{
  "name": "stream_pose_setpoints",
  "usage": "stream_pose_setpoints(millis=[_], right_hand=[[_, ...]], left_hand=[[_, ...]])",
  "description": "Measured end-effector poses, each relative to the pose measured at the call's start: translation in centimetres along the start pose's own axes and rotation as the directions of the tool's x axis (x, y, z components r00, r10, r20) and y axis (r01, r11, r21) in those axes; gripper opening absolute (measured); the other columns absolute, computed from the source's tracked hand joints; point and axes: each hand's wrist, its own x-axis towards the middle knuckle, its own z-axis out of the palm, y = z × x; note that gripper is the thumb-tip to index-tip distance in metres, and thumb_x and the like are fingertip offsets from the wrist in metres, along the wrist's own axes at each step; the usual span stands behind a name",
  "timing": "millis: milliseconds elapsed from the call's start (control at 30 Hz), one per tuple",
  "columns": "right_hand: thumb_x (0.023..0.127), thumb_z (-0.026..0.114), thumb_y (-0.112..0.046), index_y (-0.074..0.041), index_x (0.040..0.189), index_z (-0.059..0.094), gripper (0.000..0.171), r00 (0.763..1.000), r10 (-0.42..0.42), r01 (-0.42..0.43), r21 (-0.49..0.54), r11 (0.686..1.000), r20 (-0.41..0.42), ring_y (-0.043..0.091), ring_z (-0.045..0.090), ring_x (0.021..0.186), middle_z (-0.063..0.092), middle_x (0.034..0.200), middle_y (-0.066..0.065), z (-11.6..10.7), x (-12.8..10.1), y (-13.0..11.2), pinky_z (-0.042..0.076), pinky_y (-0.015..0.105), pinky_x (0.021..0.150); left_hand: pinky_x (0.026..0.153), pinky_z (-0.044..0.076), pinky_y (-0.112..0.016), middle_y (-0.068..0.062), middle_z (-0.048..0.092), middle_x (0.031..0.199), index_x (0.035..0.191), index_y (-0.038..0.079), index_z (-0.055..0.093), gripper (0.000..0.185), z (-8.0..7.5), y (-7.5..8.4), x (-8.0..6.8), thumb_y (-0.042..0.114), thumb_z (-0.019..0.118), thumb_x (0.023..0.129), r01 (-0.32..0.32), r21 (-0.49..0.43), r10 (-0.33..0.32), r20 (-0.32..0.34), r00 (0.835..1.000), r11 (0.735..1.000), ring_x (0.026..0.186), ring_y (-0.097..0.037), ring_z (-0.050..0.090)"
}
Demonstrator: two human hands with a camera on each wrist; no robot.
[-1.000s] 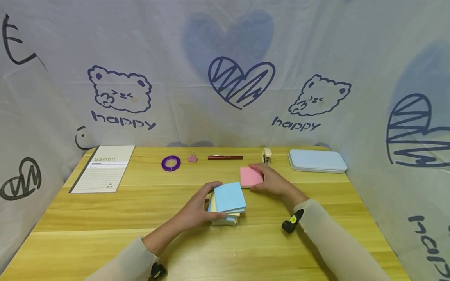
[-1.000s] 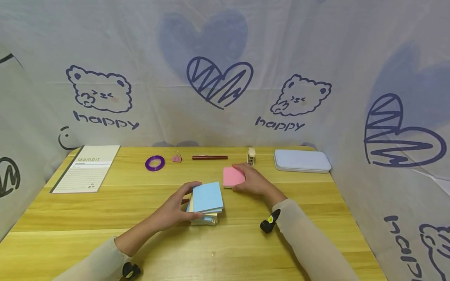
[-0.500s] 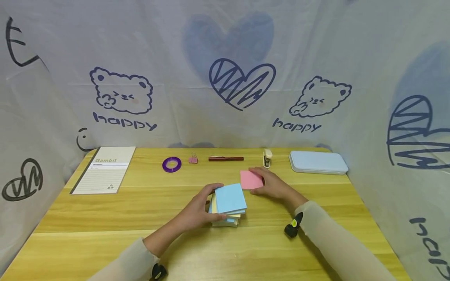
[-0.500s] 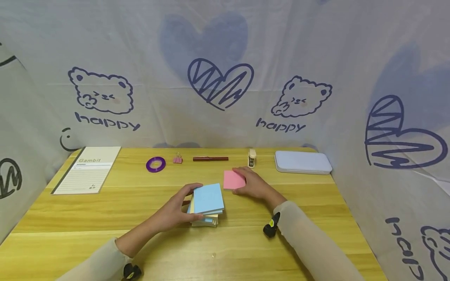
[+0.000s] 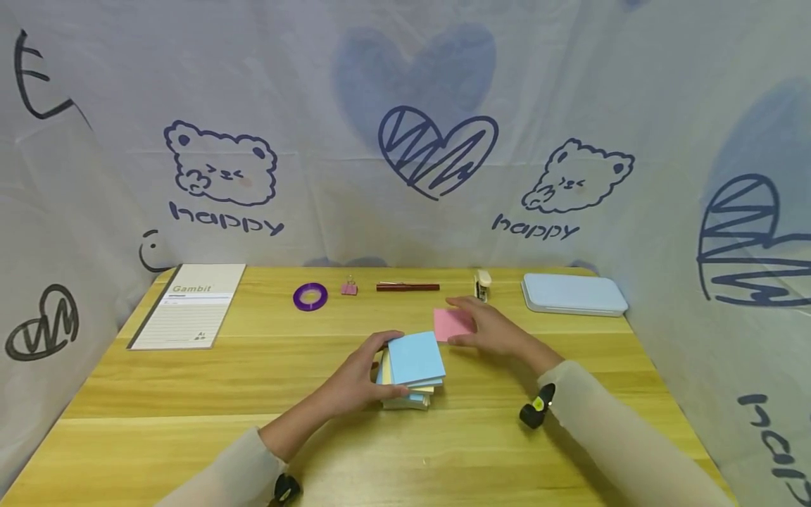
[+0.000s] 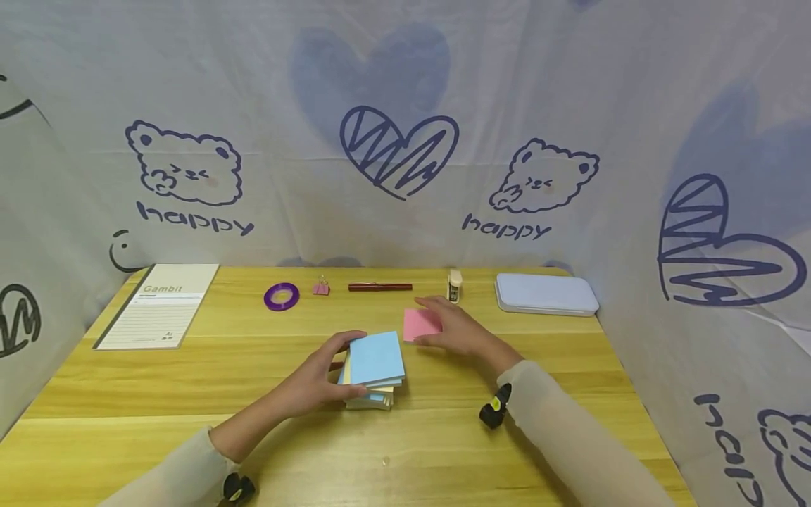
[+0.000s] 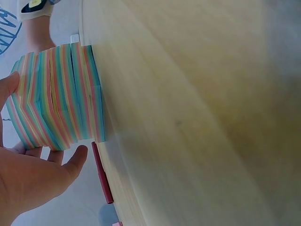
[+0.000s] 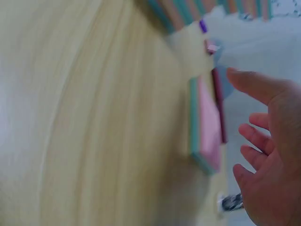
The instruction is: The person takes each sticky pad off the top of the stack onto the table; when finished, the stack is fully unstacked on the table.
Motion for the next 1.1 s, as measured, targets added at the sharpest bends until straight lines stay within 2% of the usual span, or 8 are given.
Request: stream_pose_setpoints(millis=[133,300,467,667,767,933,1100], right_hand=[[0.093,0.077,-0.041,-0.013,0.158,0.043,0.078,0.999,-0.050,0.050,0.020,0.999,0.008,0.037,0.036,0.149,0.041,0.161,0.013,-0.9,-0.7,-2.2,0.030,0.060,0.121],[0.097,0.073,-0.035,-0.012,0.157,0.044,0.070,0.990,-0.140,0.136,0.103,0.985,0.033,0.036,0.040,0.147,0.045,0.159,0.012,-1.4,-1.9,-5.0,0.036,0.062,0.117],[0.102,0.067,-0.035,-0.016,0.158,0.043,0.064,0.982,-0.169,0.156,0.141,0.978,0.080,0.031,0.036,0.150,0.042,0.161,0.007,-1.3,-2.6,-7.0,0.036,0.059,0.118],[0.106,0.058,-0.025,-0.013,0.157,0.044,0.054,0.978,-0.201,0.190,0.166,0.968,0.052,0.031,0.035,0.150,0.042,0.161,0.007,-1.4,-3.0,-8.5,0.035,0.059,0.119],[0.103,0.065,-0.032,-0.012,0.157,0.042,0.063,0.976,-0.202,0.186,0.175,0.967,0.083,0.031,0.036,0.150,0.042,0.161,0.007,-1.1,-3.0,-8.9,0.036,0.058,0.118],[0.087,0.082,-0.046,-0.013,0.158,0.041,0.088,0.975,-0.166,0.152,0.102,0.983,0.150,0.031,0.041,0.146,0.043,0.161,0.009,-0.1,-3.2,-9.6,0.042,0.055,0.115],[0.085,0.084,-0.048,-0.015,0.156,0.044,0.088,0.976,-0.155,0.148,0.058,0.987,0.153,0.029,0.047,0.140,0.047,0.156,0.007,0.7,-3.2,-9.6,0.046,0.052,0.112]], left_hand=[[0.114,0.040,-0.061,-0.017,0.041,0.156,0.155,0.010,0.038,0.085,0.0,-0.1,0.0,0.019,0.087,0.086,-0.006,-0.003,0.006,-0.001,1.000,1.000,0.139,-0.037,0.043],[0.113,0.041,-0.061,-0.017,0.043,0.154,0.155,0.010,0.039,0.084,0.0,-0.3,0.0,0.019,0.086,0.086,-0.012,-0.004,0.012,-0.001,1.000,1.000,0.136,-0.036,0.045],[0.113,0.042,-0.060,-0.017,0.043,0.155,0.155,0.009,0.038,0.084,0.0,-0.4,0.0,0.020,0.086,0.086,-0.014,0.007,0.014,0.000,1.000,1.000,0.137,-0.037,0.045],[0.112,0.042,-0.062,-0.018,0.042,0.155,0.155,0.008,0.038,0.084,-0.1,-0.4,0.0,0.021,0.086,0.087,-0.026,0.014,0.026,0.002,1.000,1.000,0.138,-0.038,0.044],[0.113,0.042,-0.062,-0.017,0.043,0.154,0.155,0.009,0.037,0.084,-0.1,-0.4,0.0,0.021,0.085,0.087,-0.030,0.014,0.030,0.004,1.000,0.999,0.137,-0.037,0.045],[0.113,0.042,-0.060,-0.018,0.042,0.155,0.156,0.009,0.037,0.084,-0.1,-0.3,0.0,0.022,0.085,0.088,-0.034,0.015,0.033,0.006,0.999,0.999,0.136,-0.038,0.046],[0.113,0.043,-0.059,-0.018,0.041,0.156,0.156,0.010,0.036,0.084,0.0,-0.4,0.0,0.022,0.084,0.088,-0.034,0.017,0.034,0.005,0.999,0.999,0.135,-0.038,0.046]])
